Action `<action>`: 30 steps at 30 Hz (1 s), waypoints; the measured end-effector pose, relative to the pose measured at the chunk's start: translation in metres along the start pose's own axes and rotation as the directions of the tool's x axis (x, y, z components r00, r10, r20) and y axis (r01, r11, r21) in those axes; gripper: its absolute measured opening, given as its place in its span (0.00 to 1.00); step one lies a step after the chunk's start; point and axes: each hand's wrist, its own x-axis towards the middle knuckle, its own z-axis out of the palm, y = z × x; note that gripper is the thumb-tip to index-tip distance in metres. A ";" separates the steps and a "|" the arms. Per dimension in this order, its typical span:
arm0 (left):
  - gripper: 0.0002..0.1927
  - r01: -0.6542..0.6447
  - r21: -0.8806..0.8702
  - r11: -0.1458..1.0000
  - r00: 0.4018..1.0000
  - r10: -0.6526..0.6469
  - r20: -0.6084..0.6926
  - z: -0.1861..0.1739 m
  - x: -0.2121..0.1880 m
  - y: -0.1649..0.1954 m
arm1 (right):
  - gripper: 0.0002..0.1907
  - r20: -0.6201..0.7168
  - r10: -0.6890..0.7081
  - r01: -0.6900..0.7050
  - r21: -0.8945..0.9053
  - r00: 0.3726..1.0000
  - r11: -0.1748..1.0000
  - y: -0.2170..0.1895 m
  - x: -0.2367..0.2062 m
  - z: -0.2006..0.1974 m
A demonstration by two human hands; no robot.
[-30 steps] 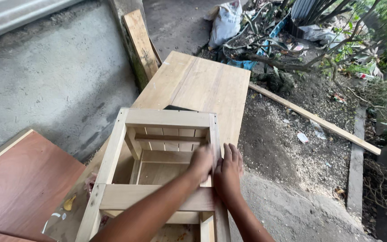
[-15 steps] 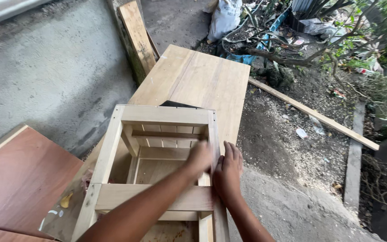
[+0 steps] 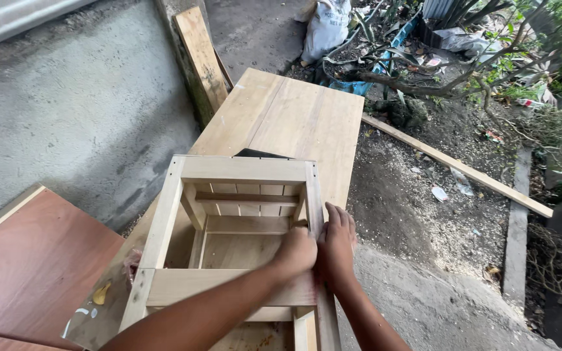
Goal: The person sands an upside-down wooden stool frame with a sheet of sandpaper, rubbing the top rails, edges and legs by hand. They rotate the stool to reach different sides and continue sanding the frame surfaces throughout the clip.
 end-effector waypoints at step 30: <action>0.24 -0.131 0.174 0.976 0.991 0.130 0.020 -0.009 -0.072 0.065 | 0.31 0.275 0.110 -0.296 0.901 0.955 0.318 0.030 0.011 0.018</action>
